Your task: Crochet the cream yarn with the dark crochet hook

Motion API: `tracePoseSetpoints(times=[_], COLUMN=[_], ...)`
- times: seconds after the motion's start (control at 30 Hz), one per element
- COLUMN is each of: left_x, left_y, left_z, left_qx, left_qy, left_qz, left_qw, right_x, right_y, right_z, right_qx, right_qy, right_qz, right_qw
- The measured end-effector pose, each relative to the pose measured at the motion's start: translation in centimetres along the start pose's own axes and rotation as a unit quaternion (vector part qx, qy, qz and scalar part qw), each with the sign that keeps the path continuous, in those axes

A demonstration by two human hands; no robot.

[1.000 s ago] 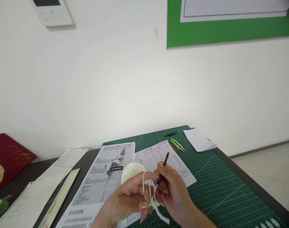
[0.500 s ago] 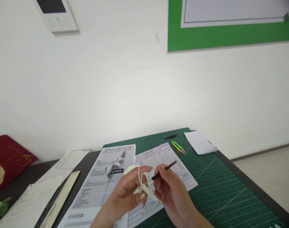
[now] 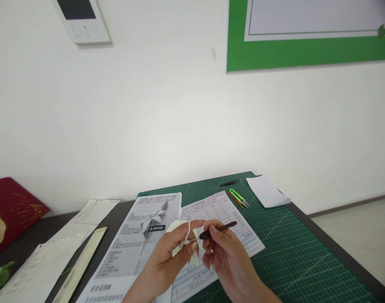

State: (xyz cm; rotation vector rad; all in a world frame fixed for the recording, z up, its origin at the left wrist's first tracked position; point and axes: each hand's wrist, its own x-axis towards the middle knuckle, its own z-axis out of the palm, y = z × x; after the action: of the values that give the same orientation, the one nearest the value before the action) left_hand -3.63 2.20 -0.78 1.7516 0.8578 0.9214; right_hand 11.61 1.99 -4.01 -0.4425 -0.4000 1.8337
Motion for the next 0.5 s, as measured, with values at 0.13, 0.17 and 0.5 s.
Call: tracePoseSetpoints(times=[0.13,0.17,0.5], left_x=[-0.4,-0.4,0.2], left_y=[-0.1,-0.2,-0.8], left_z=[-0.5,-0.6,1.5], left_qx=[0.102,0.121,-0.111], left_qy=[0.059,0.07,0.114], left_qz=[0.014,0.023,-0.045], left_qw=[0.993,0.99,0.986], right_x=[-0.1,-0.1,-0.1], right_y=[-0.3,-0.4,-0.1], right_z=[0.0,0.0,0.1], right_qx=[0.005,0.003,-0.04], right_qy=[0.016,0.017,-0.009], right_qz=[-0.011,-0.015,-0.035], right_qw=[1.0,1.0,0.999])
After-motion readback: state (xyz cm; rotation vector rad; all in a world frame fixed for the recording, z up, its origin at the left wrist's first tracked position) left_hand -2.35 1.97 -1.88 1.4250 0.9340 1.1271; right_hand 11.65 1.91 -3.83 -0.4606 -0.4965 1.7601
